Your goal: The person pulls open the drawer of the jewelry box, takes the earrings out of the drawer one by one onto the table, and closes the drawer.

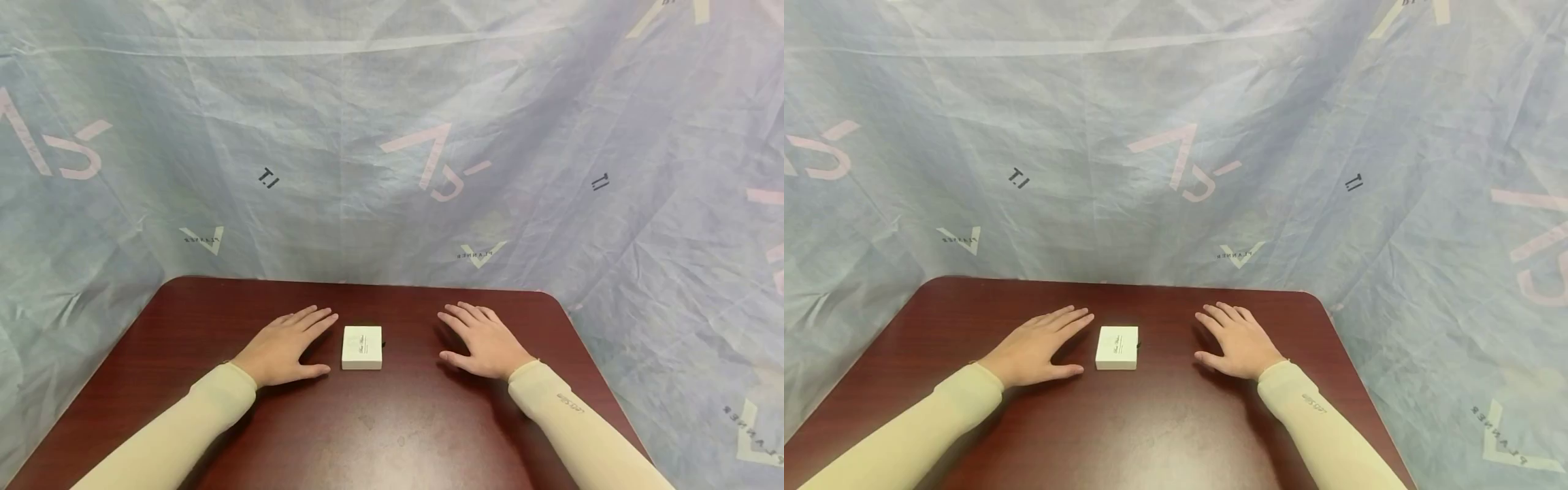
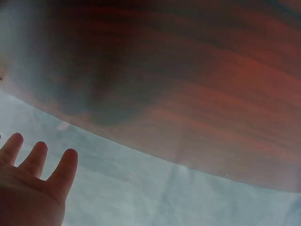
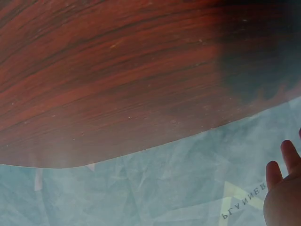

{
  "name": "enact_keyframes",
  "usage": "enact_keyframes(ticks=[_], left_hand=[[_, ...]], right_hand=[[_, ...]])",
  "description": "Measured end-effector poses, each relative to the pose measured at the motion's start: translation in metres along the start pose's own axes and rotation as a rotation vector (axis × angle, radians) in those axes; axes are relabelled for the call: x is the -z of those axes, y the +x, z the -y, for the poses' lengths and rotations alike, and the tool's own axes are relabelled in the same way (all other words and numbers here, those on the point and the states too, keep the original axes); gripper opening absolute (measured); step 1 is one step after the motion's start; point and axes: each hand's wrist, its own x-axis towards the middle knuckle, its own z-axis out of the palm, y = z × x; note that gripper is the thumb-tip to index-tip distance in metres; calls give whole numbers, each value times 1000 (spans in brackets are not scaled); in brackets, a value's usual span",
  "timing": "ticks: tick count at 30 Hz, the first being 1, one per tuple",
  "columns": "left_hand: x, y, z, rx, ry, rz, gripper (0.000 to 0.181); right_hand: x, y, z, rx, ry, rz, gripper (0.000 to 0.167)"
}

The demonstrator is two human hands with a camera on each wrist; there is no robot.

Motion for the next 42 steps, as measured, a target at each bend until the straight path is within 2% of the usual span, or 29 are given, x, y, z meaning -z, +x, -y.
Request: enact_keyframes(ticks=[7,16,23,29,42], left_hand=[[-6,11,-15,-33,20,7,100],[-8,21,-33,-72,-1,18,90],[-13,23,-36,-105,26,7,79],[-13,23,-37,-104,33,-5,76],[-11,24,-38,-102,32,-17,77]], right_hand=[[-3,3,6,20,15,1,86],[-9,7,10,46,24,-11,86],[-10,9,12,40,31,-7,87],[-10,10,12,43,9,-9,87],[-6,18,19,72,14,-7,86]])
